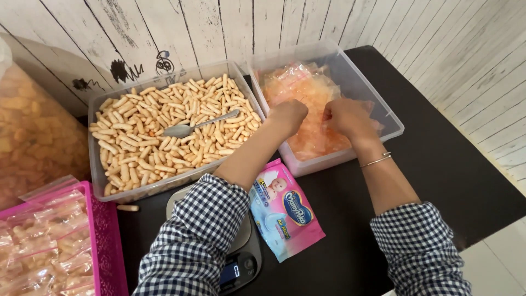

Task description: Packaging small snacks into plastic bags, weighing each bag on a digital scale, and organizing them in a basket.

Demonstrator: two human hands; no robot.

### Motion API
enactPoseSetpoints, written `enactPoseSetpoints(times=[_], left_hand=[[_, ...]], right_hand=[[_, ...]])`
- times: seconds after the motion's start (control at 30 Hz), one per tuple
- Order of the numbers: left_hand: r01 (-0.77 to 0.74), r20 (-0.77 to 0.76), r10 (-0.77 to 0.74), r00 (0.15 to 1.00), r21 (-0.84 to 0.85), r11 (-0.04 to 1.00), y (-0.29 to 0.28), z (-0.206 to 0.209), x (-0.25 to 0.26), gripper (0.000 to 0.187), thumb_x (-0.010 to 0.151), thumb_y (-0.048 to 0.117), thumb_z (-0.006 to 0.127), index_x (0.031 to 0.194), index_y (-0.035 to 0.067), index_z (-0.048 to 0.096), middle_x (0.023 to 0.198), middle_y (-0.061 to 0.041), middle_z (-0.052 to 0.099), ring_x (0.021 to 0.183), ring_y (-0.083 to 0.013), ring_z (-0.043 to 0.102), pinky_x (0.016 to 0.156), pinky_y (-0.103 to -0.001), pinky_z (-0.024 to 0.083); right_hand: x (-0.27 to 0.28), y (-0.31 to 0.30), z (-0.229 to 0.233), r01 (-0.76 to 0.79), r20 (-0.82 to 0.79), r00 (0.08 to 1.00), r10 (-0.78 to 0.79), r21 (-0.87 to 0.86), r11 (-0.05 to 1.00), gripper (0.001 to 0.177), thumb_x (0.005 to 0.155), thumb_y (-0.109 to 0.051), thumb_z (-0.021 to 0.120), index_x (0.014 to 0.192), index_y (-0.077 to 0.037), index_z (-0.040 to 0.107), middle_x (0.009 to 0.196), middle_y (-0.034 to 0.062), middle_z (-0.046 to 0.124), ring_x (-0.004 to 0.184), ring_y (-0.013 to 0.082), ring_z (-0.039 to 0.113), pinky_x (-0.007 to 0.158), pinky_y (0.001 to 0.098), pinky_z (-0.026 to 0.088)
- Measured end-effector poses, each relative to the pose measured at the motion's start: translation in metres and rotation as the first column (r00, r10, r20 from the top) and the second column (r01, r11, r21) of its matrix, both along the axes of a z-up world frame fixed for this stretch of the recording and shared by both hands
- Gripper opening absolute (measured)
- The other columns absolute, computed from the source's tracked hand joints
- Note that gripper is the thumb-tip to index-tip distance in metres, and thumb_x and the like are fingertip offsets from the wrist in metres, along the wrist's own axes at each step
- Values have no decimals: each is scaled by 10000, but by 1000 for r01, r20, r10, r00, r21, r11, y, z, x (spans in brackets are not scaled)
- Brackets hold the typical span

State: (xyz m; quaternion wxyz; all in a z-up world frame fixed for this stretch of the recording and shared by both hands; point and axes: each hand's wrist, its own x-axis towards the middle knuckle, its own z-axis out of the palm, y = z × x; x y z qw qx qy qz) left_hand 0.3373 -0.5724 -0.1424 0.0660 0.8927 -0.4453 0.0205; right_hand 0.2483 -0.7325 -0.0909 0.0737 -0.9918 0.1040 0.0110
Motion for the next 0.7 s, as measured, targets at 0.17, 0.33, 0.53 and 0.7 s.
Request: enactPoseSetpoints(times=[0.17, 0.33, 0.53, 0.7], left_hand=[[-51, 30, 55, 998, -111, 993, 6, 12, -10, 172, 795, 1, 727, 949, 56, 673, 930, -138, 695, 875, -332, 748, 707, -483, 623], [-189, 294, 299, 908, -349, 918, -9, -3, -10, 119, 809, 26, 660, 863, 117, 607, 733, -37, 647, 703, -284, 749, 602, -467, 616], [-188, 607, 489, 626, -491, 851, -15, -10, -3, 158, 743, 11, 647, 861, 95, 584, 674, -40, 616, 681, -313, 723, 645, -448, 583], [-193, 555, 489, 673, -507, 840, -6, 10, -24, 232, 699, 38, 725, 856, 109, 569, 658, -59, 616, 672, -326, 699, 592, -413, 577]], right_hand=[[11, -10, -11, 50, 101, 993, -60, 105, 993, 124, 903, -158, 663, 991, -156, 751, 948, 90, 743, 985, 349, 717, 835, 523, 543], [11, -10, -8, 141, 325, 918, -225, 262, 955, 200, 871, -99, 729, 970, -204, 590, 963, -5, 678, 1087, 325, 648, 1042, 597, 319], [-15, 23, 32, -11, 417, 874, -251, 532, 847, 376, 1080, -370, 585, 1195, -28, 479, 818, 87, 691, 655, 175, 711, 534, 247, 546], [-26, 31, 41, -128, 353, 927, -128, 617, 777, 368, 853, -133, 803, 1121, 5, 592, 746, 141, 694, 629, 202, 710, 569, 260, 554]])
